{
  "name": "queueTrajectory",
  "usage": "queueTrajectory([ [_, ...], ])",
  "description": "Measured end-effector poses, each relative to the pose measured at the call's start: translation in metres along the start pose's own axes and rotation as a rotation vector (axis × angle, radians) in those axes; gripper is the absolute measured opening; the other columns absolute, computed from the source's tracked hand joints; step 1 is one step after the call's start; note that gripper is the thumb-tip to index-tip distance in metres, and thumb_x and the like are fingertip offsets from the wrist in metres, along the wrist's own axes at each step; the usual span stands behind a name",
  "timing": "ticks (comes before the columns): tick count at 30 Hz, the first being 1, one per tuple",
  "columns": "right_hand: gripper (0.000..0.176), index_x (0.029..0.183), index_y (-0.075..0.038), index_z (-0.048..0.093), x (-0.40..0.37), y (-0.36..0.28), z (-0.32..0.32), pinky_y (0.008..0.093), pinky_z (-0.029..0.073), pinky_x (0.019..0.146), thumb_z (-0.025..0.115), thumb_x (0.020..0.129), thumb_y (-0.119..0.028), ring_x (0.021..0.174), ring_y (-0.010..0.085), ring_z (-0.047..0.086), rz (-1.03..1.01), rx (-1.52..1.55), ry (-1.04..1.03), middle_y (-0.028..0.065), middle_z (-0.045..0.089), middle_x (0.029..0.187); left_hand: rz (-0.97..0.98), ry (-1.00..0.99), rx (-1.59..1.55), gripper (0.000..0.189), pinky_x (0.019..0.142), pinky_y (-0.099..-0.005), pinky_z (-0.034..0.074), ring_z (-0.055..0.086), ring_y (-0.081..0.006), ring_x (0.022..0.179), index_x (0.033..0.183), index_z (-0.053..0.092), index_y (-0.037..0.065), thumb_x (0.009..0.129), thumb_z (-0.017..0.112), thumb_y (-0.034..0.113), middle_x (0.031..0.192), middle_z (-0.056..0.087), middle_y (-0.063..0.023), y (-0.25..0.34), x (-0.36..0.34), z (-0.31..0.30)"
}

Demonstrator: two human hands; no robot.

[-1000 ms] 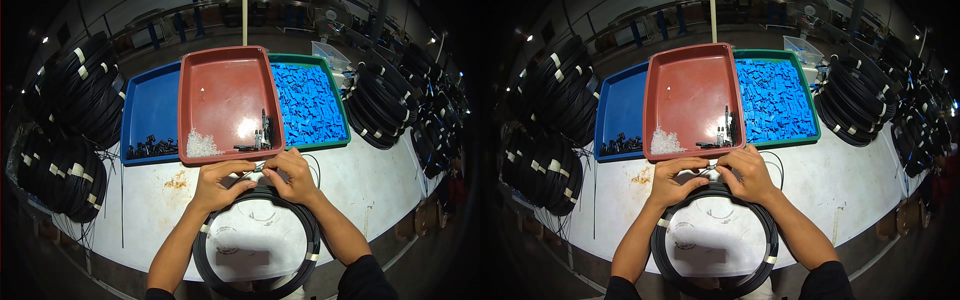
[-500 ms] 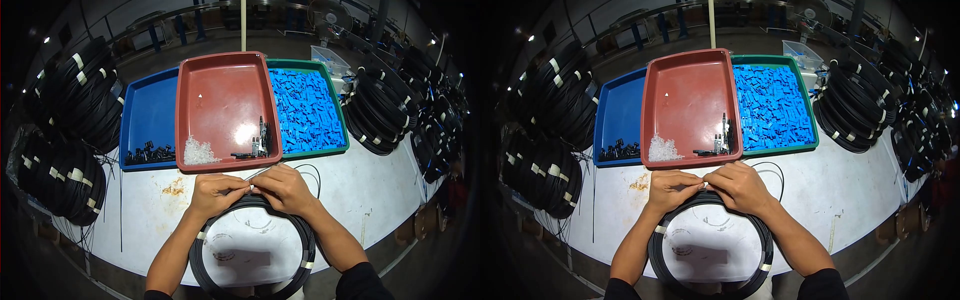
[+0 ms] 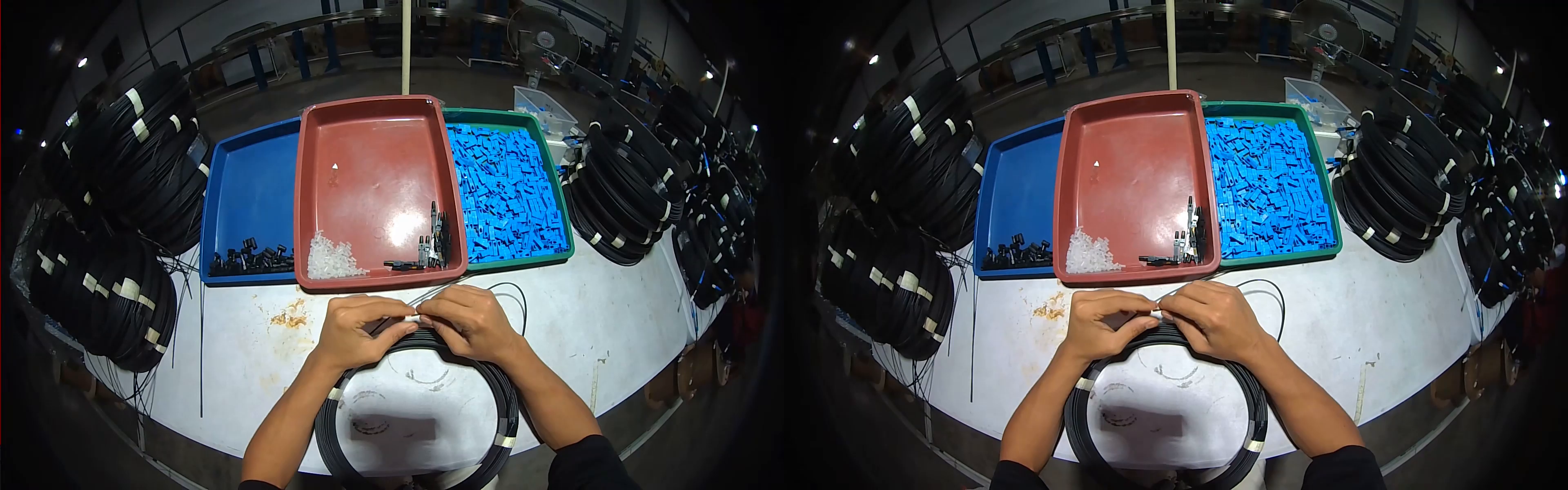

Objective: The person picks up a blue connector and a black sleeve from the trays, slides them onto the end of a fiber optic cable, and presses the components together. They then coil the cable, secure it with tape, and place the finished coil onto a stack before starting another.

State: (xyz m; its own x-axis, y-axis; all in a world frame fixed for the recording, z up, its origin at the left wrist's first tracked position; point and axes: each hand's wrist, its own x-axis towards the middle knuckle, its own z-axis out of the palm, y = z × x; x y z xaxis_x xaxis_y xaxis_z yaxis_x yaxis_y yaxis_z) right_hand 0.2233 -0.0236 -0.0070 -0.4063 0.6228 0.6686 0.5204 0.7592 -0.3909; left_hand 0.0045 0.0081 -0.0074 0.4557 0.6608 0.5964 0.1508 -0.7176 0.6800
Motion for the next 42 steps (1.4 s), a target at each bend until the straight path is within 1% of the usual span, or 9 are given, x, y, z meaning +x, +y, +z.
queueTrajectory([
  [4,0.019,0.095,-0.003,0.071,0.0,0.0,-0.003,0.0371,0.053,0.066,0.076,0.076,-0.004,0.073,0.0283,0.067,0.018,-0.006,-0.022,0.0105,0.07,0.086,-0.126,0.166,0.02,0.016,0.068,-0.0289,0.057,0.074,-0.0195,0.078,0.098,0.077,0.002,0.084,0.076,0.008,0.093,0.077,-0.0138,-0.005,0.001,-0.007],
  [8,0.015,0.095,-0.004,0.071,-0.001,-0.001,-0.002,0.0373,0.053,0.067,0.073,0.08,-0.007,0.074,0.0285,0.067,0.033,-0.003,-0.024,0.0098,0.069,0.084,-0.201,0.075,0.134,0.017,0.069,-0.031,0.057,0.075,-0.0232,0.077,0.099,0.077,0.002,0.085,0.075,0.011,0.091,0.077,-0.0151,-0.009,0.029,-0.022],
  [10,0.013,0.095,-0.005,0.07,-0.002,0.001,-0.001,0.038,0.053,0.067,0.072,0.083,-0.01,0.073,0.0284,0.066,0.054,0.006,-0.017,0.0091,0.067,0.082,-0.125,-0.15,0.315,0.017,0.074,-0.035,0.057,0.074,-0.0255,0.079,0.099,0.078,0.003,0.085,0.075,0.011,0.093,0.076,-0.0151,-0.022,0.047,-0.026],
  [14,0.011,0.094,-0.006,0.071,-0.001,0.001,0.0,0.0382,0.053,0.065,0.071,0.083,-0.011,0.072,0.0286,0.066,0.052,0.006,-0.019,0.009,0.066,0.08,-0.001,-0.336,0.508,0.017,0.075,-0.0409,0.056,0.072,-0.0324,0.078,0.094,0.078,0.005,0.08,0.075,0.013,0.089,0.075,-0.0151,-0.034,0.072,-0.023],
  [15,0.011,0.094,-0.006,0.071,-0.001,0.001,-0.001,0.0382,0.053,0.065,0.071,0.083,-0.011,0.072,0.0286,0.066,0.052,0.006,-0.02,0.009,0.066,0.08,-0.003,-0.336,0.507,0.017,0.075,-0.0409,0.056,0.072,-0.0324,0.078,0.094,0.078,0.005,0.08,0.075,0.013,0.089,0.075,-0.0151,-0.035,0.079,-0.024],
  [17,0.01,0.093,-0.006,0.071,-0.004,0.004,0.0,0.0385,0.053,0.063,0.07,0.084,-0.011,0.069,0.0283,0.065,0.094,0.026,-0.069,0.0083,0.065,0.077,-0.109,-0.59,0.551,0.019,0.076,-0.0408,0.056,0.072,-0.0318,0.081,0.094,0.078,0.005,0.077,0.076,0.013,0.089,0.075,-0.0146,-0.037,0.097,-0.024],
  [21,0.009,0.092,-0.007,0.07,-0.003,0.005,0.0,0.0383,0.053,0.061,0.069,0.083,-0.011,0.067,0.027,0.064,0.113,0.027,-0.081,0.0073,0.064,0.075,-0.027,-0.703,0.593,0.02,0.074,-0.0427,0.056,0.071,-0.0324,0.083,0.093,0.079,0.006,0.075,0.077,0.012,0.089,0.074,-0.0137,-0.046,0.114,-0.022],
  [37,0.009,0.09,-0.005,0.069,0.0,0.004,-0.003,0.0355,0.051,0.057,0.072,0.083,-0.008,0.062,0.0253,0.061,0.155,0.028,-0.083,0.0066,0.06,0.071,-0.002,-0.638,0.404,0.019,0.078,-0.0446,0.055,0.068,-0.0368,0.083,0.086,0.076,0.0,0.068,0.071,0.005,0.085,0.071,-0.0186,-0.076,0.122,0.007],
  [42,0.009,0.091,-0.004,0.07,0.0,0.003,-0.003,0.0357,0.051,0.057,0.072,0.083,-0.008,0.062,0.0254,0.062,0.145,0.017,-0.069,0.0068,0.061,0.071,0.2,-0.509,0.364,0.01,0.076,-0.0455,0.055,0.066,-0.0358,0.083,0.08,0.074,0.003,0.073,0.067,0.003,0.085,0.069,-0.0145,-0.084,0.117,0.01],
])
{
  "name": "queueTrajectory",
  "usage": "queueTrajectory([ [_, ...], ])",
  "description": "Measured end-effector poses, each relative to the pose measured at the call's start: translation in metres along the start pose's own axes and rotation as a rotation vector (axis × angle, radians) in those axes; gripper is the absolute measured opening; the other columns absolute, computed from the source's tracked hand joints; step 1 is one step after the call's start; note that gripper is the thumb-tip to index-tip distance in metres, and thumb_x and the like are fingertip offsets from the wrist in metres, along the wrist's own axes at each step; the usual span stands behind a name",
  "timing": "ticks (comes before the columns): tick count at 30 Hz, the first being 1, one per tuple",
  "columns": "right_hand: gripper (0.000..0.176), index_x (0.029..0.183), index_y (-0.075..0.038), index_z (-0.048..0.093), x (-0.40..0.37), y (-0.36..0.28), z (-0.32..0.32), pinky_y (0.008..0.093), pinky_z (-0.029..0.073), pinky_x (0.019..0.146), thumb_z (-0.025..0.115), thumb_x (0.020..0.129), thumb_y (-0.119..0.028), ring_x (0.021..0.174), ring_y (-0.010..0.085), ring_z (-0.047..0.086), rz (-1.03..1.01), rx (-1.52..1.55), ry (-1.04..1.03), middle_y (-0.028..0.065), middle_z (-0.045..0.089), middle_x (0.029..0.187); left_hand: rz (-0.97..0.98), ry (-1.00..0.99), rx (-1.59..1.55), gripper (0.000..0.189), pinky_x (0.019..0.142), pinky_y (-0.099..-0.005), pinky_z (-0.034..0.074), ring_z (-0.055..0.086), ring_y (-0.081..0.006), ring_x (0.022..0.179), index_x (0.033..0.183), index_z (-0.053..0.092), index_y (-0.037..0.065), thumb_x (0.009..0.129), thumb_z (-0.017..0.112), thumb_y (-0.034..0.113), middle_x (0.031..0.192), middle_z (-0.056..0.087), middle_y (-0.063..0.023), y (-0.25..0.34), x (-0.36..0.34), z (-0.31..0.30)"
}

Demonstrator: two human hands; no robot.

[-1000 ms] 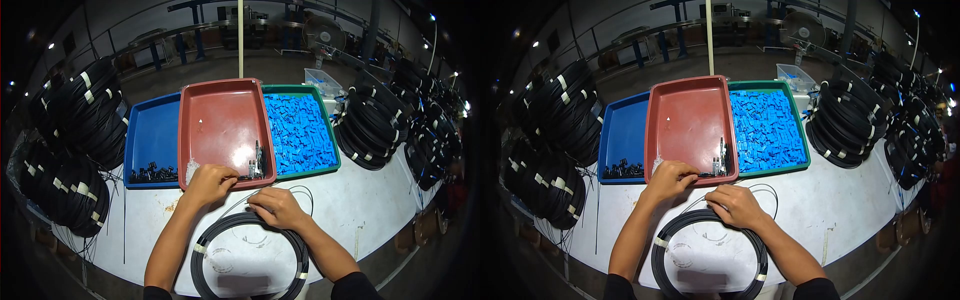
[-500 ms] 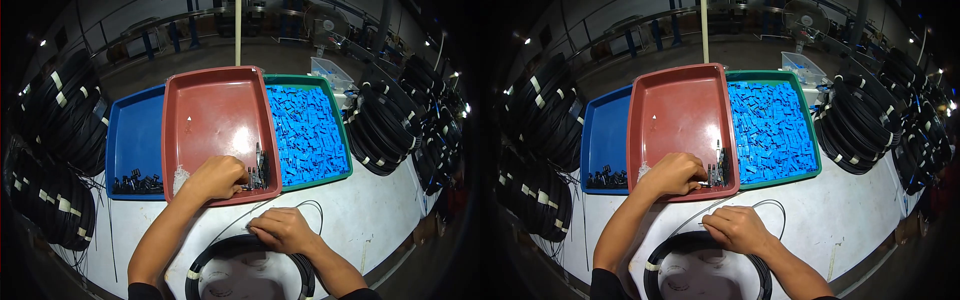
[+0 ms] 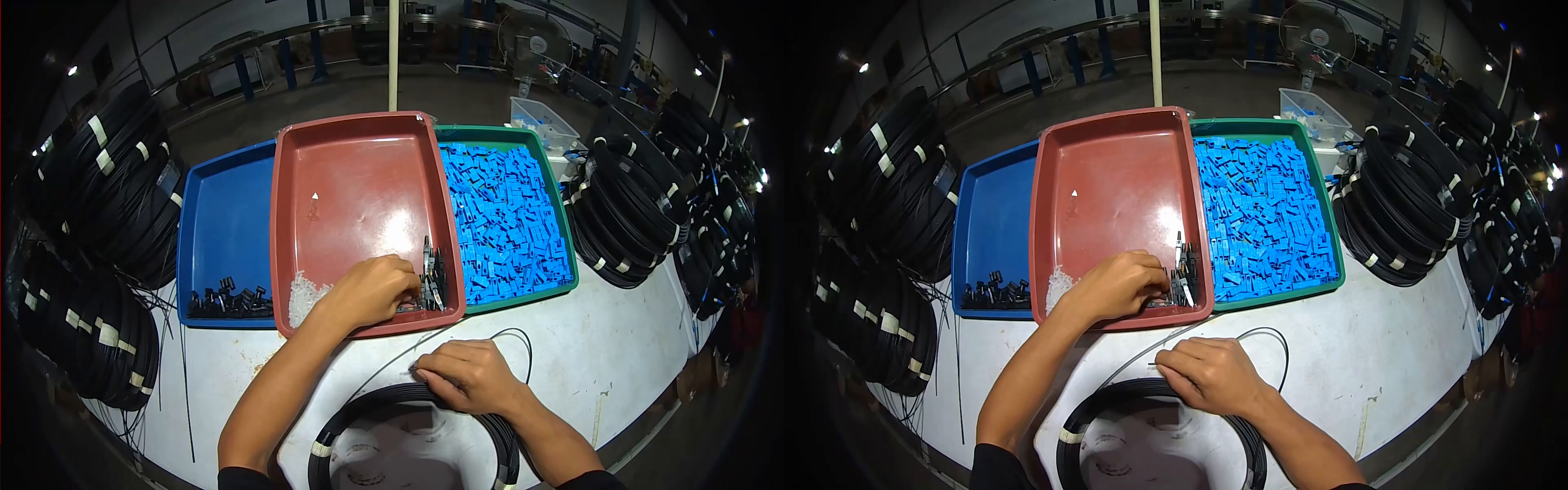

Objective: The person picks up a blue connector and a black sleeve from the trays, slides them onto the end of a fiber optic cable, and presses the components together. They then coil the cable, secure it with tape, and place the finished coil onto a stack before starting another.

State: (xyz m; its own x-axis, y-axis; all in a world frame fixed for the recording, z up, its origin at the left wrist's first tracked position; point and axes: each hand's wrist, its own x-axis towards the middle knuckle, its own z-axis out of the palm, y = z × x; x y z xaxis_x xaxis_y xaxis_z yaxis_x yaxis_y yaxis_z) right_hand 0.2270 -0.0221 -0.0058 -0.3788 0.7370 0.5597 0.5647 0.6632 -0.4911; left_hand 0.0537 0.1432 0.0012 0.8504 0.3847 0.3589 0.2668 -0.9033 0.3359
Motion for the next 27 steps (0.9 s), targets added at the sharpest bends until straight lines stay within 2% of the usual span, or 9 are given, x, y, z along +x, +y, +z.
queueTrajectory([
  [3,0.009,0.091,-0.005,0.07,-0.001,0.001,0.002,0.0357,0.052,0.057,0.071,0.082,-0.009,0.063,0.0251,0.063,-0.012,-0.02,0.017,0.0067,0.062,0.071,-0.047,0.078,0.096,0.009,0.076,-0.0451,0.054,0.066,-0.0347,0.084,0.082,0.074,0.003,0.074,0.068,0.003,0.087,0.069,-0.0138,0.006,-0.004,-0.011],
  [4,0.009,0.091,-0.005,0.07,-0.002,0.001,0.002,0.0357,0.052,0.057,0.071,0.082,-0.009,0.063,0.0251,0.063,-0.011,-0.021,0.019,0.0067,0.062,0.071,-0.087,0.026,0.121,0.014,0.073,-0.0433,0.054,0.067,-0.0338,0.08,0.088,0.075,0.004,0.074,0.073,0.005,0.087,0.07,-0.0132,0.009,-0.007,-0.018],
  [5,0.009,0.091,-0.005,0.07,-0.001,0.001,0.002,0.0357,0.052,0.057,0.071,0.082,-0.009,0.063,0.025,0.063,-0.014,-0.023,0.013,0.0066,0.062,0.071,-0.082,0.025,0.122,0.014,0.073,-0.0433,0.054,0.067,-0.0338,0.08,0.088,0.075,0.004,0.074,0.073,0.005,0.087,0.07,-0.0132,0.011,-0.009,-0.023],
  [7,0.01,0.091,-0.006,0.069,-0.001,0.001,0.001,0.0358,0.052,0.057,0.071,0.082,-0.009,0.063,0.0249,0.063,-0.015,-0.026,0.012,0.0065,0.062,0.072,-0.114,-0.145,0.071,0.012,0.071,-0.0439,0.054,0.068,-0.0337,0.076,0.085,0.076,0.004,0.073,0.074,0.008,0.081,0.07,-0.0122,0.013,-0.012,-0.029],
  [11,0.01,0.091,-0.006,0.069,-0.002,0.002,0.002,0.0362,0.052,0.057,0.071,0.082,-0.009,0.063,0.0247,0.063,-0.008,-0.027,0.004,0.0062,0.062,0.072,-0.154,-0.217,0.204,0.016,0.069,-0.0442,0.055,0.069,-0.0346,0.073,0.084,0.077,0.006,0.07,0.077,0.011,0.08,0.072,-0.0147,0.011,-0.012,-0.019],
  [18,0.009,0.092,-0.007,0.069,-0.002,0.001,0.001,0.036,0.052,0.059,0.071,0.083,-0.009,0.064,0.0247,0.063,-0.006,-0.028,-0.008,0.0063,0.062,0.072,-0.095,-0.188,0.151,0.023,0.072,-0.0445,0.056,0.069,-0.0359,0.075,0.092,0.077,0.004,0.07,0.074,0.006,0.082,0.072,-0.0179,0.008,-0.005,-0.009],
  [21,0.008,0.092,-0.007,0.069,-0.002,0.001,0.001,0.0361,0.052,0.059,0.07,0.084,-0.01,0.064,0.0248,0.063,-0.009,-0.018,0.003,0.0064,0.062,0.072,-0.077,-0.147,0.029,0.024,0.072,-0.0435,0.056,0.07,-0.0363,0.075,0.092,0.076,0.0,0.069,0.07,0.002,0.084,0.072,-0.0202,0.002,-0.009,-0.011],
  [23,0.008,0.092,-0.007,0.069,-0.002,0.0,0.001,0.0363,0.052,0.059,0.069,0.084,-0.01,0.064,0.0252,0.064,-0.009,-0.02,0.004,0.0066,0.062,0.073,-0.114,-0.074,-0.059,0.023,0.069,-0.0411,0.056,0.069,-0.0347,0.07,0.09,0.073,-0.003,0.068,0.068,0.003,0.081,0.071,-0.0205,0.003,-0.012,-0.015],
  [27,0.007,0.091,-0.006,0.069,-0.003,0.0,0.002,0.0373,0.053,0.06,0.068,0.085,-0.01,0.065,0.0264,0.064,-0.004,-0.01,0.003,0.0074,0.063,0.073,-0.218,-0.11,-0.108,0.019,0.065,-0.0392,0.054,0.066,-0.0315,0.064,0.083,0.07,-0.004,0.066,0.069,0.005,0.074,0.068,-0.0182,0.018,-0.017,-0.038],
])
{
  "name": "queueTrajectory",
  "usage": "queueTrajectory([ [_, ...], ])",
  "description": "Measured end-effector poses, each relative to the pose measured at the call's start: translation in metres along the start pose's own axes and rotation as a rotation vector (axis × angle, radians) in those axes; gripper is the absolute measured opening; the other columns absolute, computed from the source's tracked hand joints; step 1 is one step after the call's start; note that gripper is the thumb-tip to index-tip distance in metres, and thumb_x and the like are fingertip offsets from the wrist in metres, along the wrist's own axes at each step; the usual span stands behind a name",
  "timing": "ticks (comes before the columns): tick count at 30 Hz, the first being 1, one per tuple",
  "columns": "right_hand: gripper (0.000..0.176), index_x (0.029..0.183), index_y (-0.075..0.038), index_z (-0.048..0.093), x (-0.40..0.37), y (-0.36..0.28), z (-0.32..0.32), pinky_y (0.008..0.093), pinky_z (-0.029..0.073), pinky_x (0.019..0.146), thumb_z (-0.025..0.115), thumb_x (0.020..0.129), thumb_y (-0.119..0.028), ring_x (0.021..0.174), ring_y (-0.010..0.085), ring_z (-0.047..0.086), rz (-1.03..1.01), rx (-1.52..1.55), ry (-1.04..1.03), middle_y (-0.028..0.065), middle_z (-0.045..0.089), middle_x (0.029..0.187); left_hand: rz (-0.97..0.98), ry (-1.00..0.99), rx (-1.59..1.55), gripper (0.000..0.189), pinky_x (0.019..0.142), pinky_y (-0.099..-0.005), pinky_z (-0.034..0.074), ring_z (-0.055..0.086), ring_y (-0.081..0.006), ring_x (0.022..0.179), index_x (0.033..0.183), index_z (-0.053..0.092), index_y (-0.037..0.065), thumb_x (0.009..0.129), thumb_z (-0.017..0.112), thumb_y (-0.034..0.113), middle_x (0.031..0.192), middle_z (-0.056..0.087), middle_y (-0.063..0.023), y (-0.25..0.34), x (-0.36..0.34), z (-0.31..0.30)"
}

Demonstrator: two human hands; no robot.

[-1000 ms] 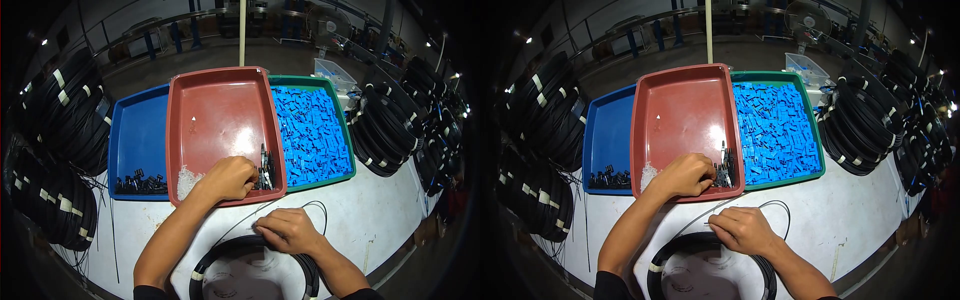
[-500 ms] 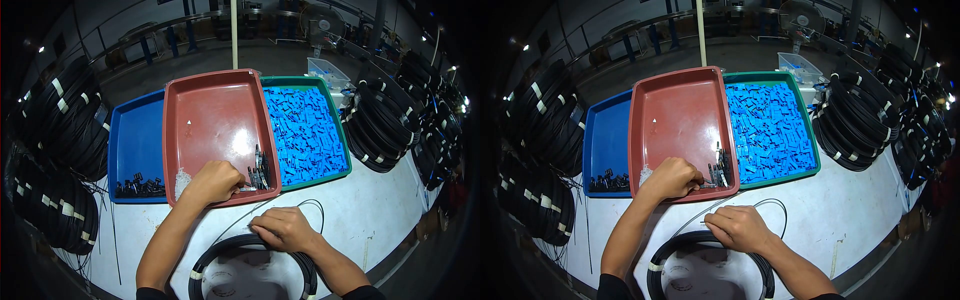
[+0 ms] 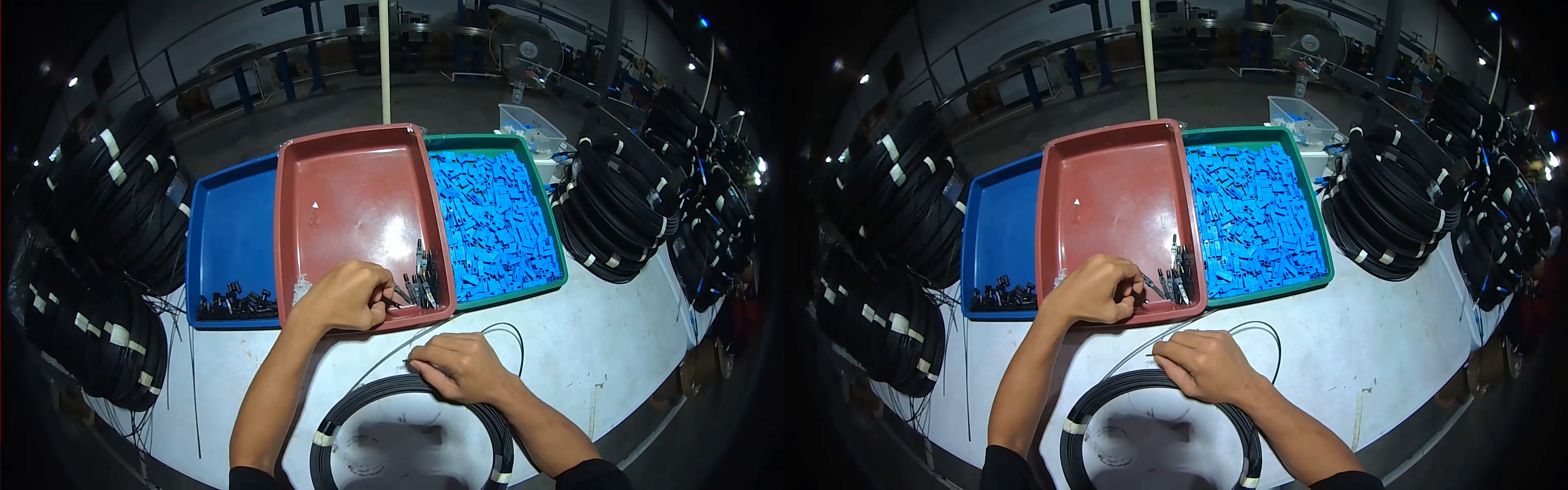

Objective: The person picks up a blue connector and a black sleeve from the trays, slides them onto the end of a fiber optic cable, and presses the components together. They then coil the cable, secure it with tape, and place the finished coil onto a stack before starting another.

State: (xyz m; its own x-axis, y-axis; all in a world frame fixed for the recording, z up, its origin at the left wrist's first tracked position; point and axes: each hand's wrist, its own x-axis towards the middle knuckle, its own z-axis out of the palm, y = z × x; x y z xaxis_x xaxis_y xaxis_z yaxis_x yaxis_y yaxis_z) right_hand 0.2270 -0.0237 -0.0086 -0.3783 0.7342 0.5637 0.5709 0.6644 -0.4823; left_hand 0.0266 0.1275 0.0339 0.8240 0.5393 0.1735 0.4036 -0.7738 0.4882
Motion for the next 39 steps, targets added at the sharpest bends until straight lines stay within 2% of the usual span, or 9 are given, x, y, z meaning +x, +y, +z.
queueTrajectory([
  [6,0.011,0.093,-0.002,0.073,-0.003,0.001,0.001,0.0365,0.054,0.062,0.073,0.083,-0.009,0.069,0.0281,0.068,0.005,-0.001,0.014,0.0114,0.07,0.08,0.056,0.24,-0.146,0.012,0.055,-0.0308,0.046,0.056,-0.0151,0.057,0.077,0.063,0.0,0.069,0.069,0.005,0.063,0.059,-0.0072,0.015,-0.025,0.003],
  [9,0.011,0.094,-0.004,0.071,-0.004,0.001,0.002,0.0392,0.054,0.067,0.068,0.087,-0.011,0.076,0.0297,0.067,0.011,0.027,0.049,0.0112,0.067,0.081,-0.111,0.357,-0.698,0.014,0.06,-0.0225,0.046,0.055,-0.0028,0.066,0.088,0.063,0.004,0.081,0.075,0.005,0.078,0.065,0.0007,0.018,-0.043,0.02],
  [13,0.017,0.099,-0.002,0.069,-0.003,-0.001,-0.001,0.0373,0.056,0.075,0.072,0.082,-0.002,0.087,0.0297,0.068,-0.042,0.03,0.058,0.0124,0.068,0.098,-0.166,0.413,-0.944,0.033,0.07,-0.0194,0.052,0.066,-0.007,0.079,0.113,0.057,0.003,0.086,0.077,0.004,0.086,0.067,-0.0052,0.039,-0.06,0.033],
  [16,0.02,0.1,-0.006,0.07,-0.002,-0.006,-0.002,0.0376,0.056,0.077,0.073,0.08,-0.001,0.09,0.0294,0.069,-0.04,0.032,0.099,0.0112,0.067,0.106,-0.157,0.477,-1.025,0.035,0.072,-0.0208,0.053,0.067,-0.0086,0.079,0.115,0.056,0.002,0.086,0.076,0.002,0.086,0.068,-0.0059,0.058,-0.068,0.043],
  [21,0.023,0.101,-0.006,0.07,-0.002,-0.009,-0.003,0.0377,0.056,0.074,0.074,0.079,-0.002,0.088,0.0298,0.069,-0.101,0.001,0.079,0.0106,0.066,0.107,-0.173,0.453,-0.963,0.019,0.068,-0.0212,0.049,0.062,-0.0058,0.078,0.094,0.064,0.003,0.084,0.08,0.004,0.087,0.068,-0.0023,0.049,-0.081,0.064],
  [28,0.02,0.101,-0.006,0.069,-0.001,-0.01,-0.004,0.0385,0.056,0.074,0.073,0.082,-0.007,0.088,0.0285,0.069,-0.197,-0.006,-0.036,0.0072,0.068,0.103,-0.164,0.46,-0.781,0.019,0.068,-0.0228,0.048,0.059,-0.0064,0.075,0.09,0.066,0.004,0.082,0.082,0.007,0.083,0.064,0.0023,0.052,-0.089,0.069],
  [32,0.018,0.097,-0.005,0.068,0.002,-0.01,-0.003,0.0365,0.055,0.072,0.074,0.08,-0.007,0.087,0.0279,0.068,-0.231,-0.029,-0.008,0.0081,0.069,0.099,-0.067,0.538,-0.547,0.019,0.067,-0.0239,0.051,0.064,-0.0096,0.074,0.089,0.066,0.001,0.081,0.082,0.007,0.082,0.069,-0.003,0.052,-0.09,0.07],
  [33,0.018,0.096,-0.005,0.068,0.002,-0.01,-0.004,0.0368,0.055,0.072,0.074,0.079,-0.006,0.086,0.0281,0.068,-0.199,-0.019,-0.012,0.0083,0.069,0.099,-0.099,0.512,-0.542,0.019,0.078,-0.0274,0.053,0.068,-0.0139,0.081,0.093,0.069,0.0,0.08,0.082,0.006,0.088,0.073,-0.0078,0.058,-0.092,0.066],
  [39,0.018,0.094,-0.005,0.068,0.001,-0.01,-0.003,0.037,0.054,0.071,0.074,0.078,-0.004,0.083,0.0283,0.068,-0.165,0.011,0.014,0.0085,0.069,0.096,0.07,0.646,-0.271,0.014,0.074,-0.0311,0.057,0.074,-0.0212,0.078,0.09,0.074,-0.001,0.077,0.08,0.001,0.088,0.076,-0.0122,0.064,-0.091,0.063],
])
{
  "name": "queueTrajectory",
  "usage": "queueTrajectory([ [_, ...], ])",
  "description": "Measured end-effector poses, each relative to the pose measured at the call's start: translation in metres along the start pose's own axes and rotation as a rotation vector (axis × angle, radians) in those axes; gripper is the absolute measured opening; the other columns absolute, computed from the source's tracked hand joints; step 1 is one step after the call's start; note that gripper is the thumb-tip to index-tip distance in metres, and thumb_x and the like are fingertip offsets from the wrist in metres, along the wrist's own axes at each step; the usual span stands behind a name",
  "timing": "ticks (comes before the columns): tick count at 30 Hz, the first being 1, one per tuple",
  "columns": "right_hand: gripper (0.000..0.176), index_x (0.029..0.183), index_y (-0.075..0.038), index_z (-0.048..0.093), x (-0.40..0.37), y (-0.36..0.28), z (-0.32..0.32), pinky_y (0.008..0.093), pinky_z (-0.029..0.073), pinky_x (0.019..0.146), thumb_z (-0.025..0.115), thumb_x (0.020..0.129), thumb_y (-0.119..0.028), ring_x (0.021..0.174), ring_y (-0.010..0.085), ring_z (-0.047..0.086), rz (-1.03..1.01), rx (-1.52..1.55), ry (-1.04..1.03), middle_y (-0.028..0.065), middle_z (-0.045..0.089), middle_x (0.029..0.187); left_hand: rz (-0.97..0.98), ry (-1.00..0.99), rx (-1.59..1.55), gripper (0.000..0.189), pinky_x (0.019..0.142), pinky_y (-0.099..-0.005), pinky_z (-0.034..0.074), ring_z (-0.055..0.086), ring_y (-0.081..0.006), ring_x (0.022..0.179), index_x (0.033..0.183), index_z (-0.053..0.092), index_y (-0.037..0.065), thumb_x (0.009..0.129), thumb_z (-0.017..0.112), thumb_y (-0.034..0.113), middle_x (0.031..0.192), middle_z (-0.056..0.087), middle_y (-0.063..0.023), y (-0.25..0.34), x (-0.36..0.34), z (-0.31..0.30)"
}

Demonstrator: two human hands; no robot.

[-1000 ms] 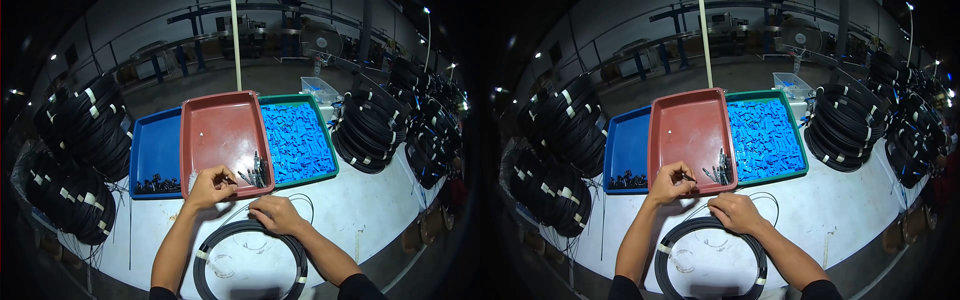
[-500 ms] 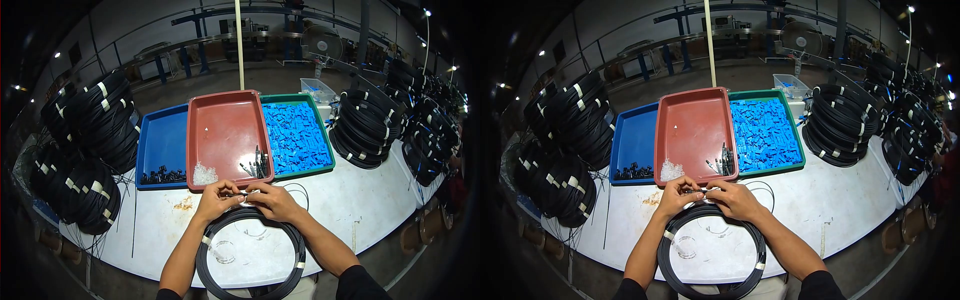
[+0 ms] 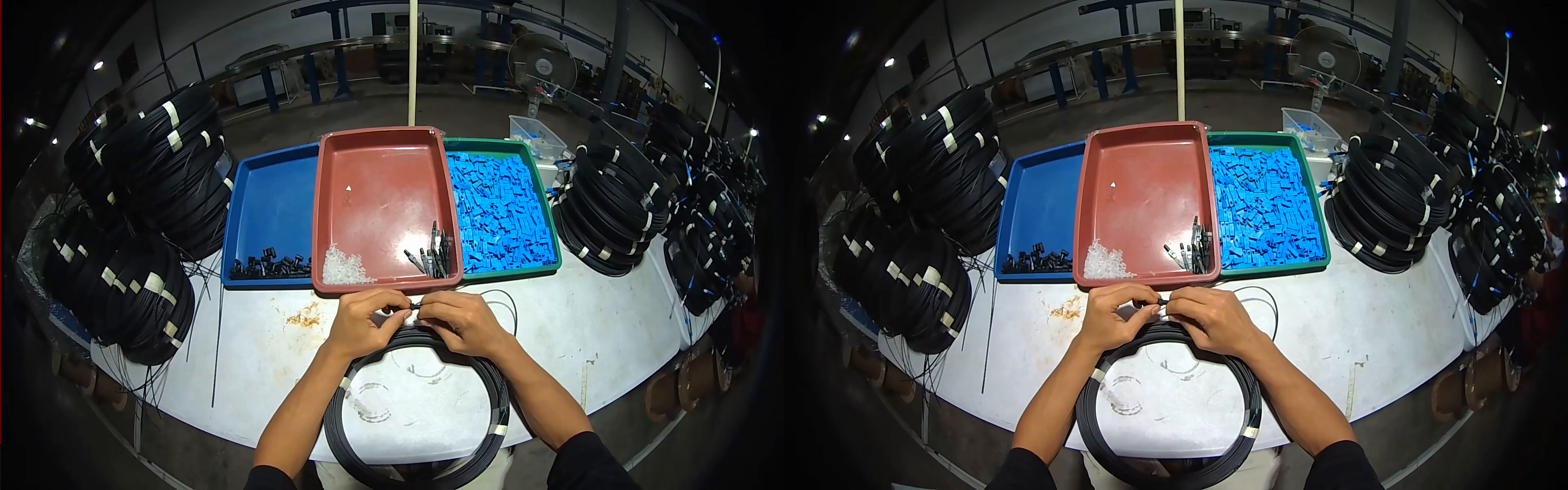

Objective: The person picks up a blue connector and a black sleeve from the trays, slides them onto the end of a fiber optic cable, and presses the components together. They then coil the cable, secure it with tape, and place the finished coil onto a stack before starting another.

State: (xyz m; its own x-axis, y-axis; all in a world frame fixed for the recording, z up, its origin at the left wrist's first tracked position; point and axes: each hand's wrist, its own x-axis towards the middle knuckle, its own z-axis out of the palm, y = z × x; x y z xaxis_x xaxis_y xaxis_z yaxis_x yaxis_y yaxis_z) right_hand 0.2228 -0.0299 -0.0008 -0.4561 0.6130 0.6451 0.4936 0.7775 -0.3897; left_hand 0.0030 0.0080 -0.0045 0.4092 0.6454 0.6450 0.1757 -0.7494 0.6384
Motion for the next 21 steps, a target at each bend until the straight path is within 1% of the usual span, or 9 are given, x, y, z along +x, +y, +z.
queueTrajectory([
  [1,0.017,0.094,-0.004,0.068,0.0,0.0,0.0,0.0368,0.054,0.07,0.074,0.078,-0.004,0.082,0.0282,0.068,0.0,0.001,0.008,0.0085,0.069,0.095,0.038,-0.01,0.013,0.014,0.073,-0.0311,0.057,0.073,-0.0213,0.078,0.09,0.074,-0.001,0.077,0.079,0.0,0.087,0.076,-0.0121,-0.001,0.0,0.0],
  [5,0.015,0.093,-0.003,0.068,-0.001,0.002,0.0,0.0368,0.054,0.069,0.074,0.079,-0.004,0.082,0.0285,0.068,0.037,0.044,-0.007,0.0088,0.069,0.095,0.043,-0.051,0.053,0.014,0.069,-0.0298,0.057,0.072,-0.0209,0.075,0.091,0.075,0.0,0.078,0.079,-0.001,0.087,0.075,-0.0122,0.003,0.001,-0.001],
  [7,0.015,0.094,-0.003,0.069,-0.001,0.0,0.0,0.0365,0.054,0.07,0.074,0.08,-0.005,0.081,0.0291,0.068,0.035,0.033,-0.013,0.0089,0.068,0.094,0.045,-0.072,0.064,0.02,0.069,-0.0295,0.057,0.071,-0.0202,0.075,0.098,0.074,0.0,0.079,0.078,-0.001,0.092,0.075,-0.0124,0.004,0.001,-0.001],
  [8,0.016,0.095,-0.003,0.069,-0.001,-0.001,0.0,0.0364,0.054,0.071,0.074,0.08,-0.005,0.081,0.0292,0.068,0.016,0.047,0.015,0.0094,0.068,0.095,0.044,-0.072,0.065,0.02,0.069,-0.0295,0.057,0.071,-0.0202,0.075,0.098,0.074,0.0,0.079,0.078,-0.001,0.092,0.075,-0.0124,0.006,0.001,-0.001],
  [10,0.016,0.096,-0.003,0.069,0.0,0.0,0.001,0.0363,0.055,0.071,0.075,0.081,-0.005,0.081,0.0294,0.068,-0.005,0.062,0.04,0.0098,0.068,0.096,-0.014,-0.114,0.02,0.026,0.068,-0.0293,0.057,0.071,-0.0195,0.078,0.107,0.073,0.0,0.081,0.076,-0.001,0.099,0.074,-0.0133,0.009,0.002,0.0],
  [11,0.017,0.098,-0.003,0.07,-0.001,0.0,0.002,0.0365,0.055,0.072,0.075,0.081,-0.005,0.081,0.0294,0.068,0.022,0.096,0.045,0.0104,0.068,0.097,-0.014,-0.113,0.021,0.026,0.068,-0.0293,0.057,0.071,-0.0195,0.078,0.107,0.073,0.0,0.081,0.076,-0.001,0.099,0.074,-0.0133,0.009,0.002,-0.001],
  [13,0.018,0.099,-0.003,0.071,-0.003,0.0,0.001,0.0366,0.055,0.073,0.075,0.082,-0.004,0.081,0.0294,0.068,0.049,0.129,0.05,0.0109,0.067,0.098,0.026,-0.109,0.013,0.03,0.069,-0.029,0.057,0.071,-0.019,0.081,0.113,0.071,0.0,0.083,0.074,-0.001,0.104,0.072,-0.014,0.005,0.002,-0.001],
  [15,0.02,0.101,-0.003,0.072,-0.004,-0.003,-0.002,0.0371,0.055,0.073,0.075,0.082,-0.003,0.082,0.0285,0.068,0.112,0.126,-0.003,0.0113,0.066,0.097,0.017,-0.097,-0.022,0.029,0.069,-0.0289,0.058,0.071,-0.0188,0.082,0.113,0.071,-0.001,0.084,0.073,-0.001,0.104,0.072,-0.0142,0.001,0.001,-0.001],
  [21,0.022,0.103,-0.004,0.073,-0.003,-0.004,-0.001,0.0369,0.055,0.071,0.075,0.081,-0.001,0.081,0.0279,0.067,0.108,0.135,0.012,0.0107,0.065,0.094,-0.061,-0.094,-0.147,0.025,0.068,-0.0265,0.059,0.072,-0.0176,0.081,0.112,0.067,-0.004,0.088,0.071,-0.002,0.103,0.071,-0.0138,0.001,0.0,0.0],
])
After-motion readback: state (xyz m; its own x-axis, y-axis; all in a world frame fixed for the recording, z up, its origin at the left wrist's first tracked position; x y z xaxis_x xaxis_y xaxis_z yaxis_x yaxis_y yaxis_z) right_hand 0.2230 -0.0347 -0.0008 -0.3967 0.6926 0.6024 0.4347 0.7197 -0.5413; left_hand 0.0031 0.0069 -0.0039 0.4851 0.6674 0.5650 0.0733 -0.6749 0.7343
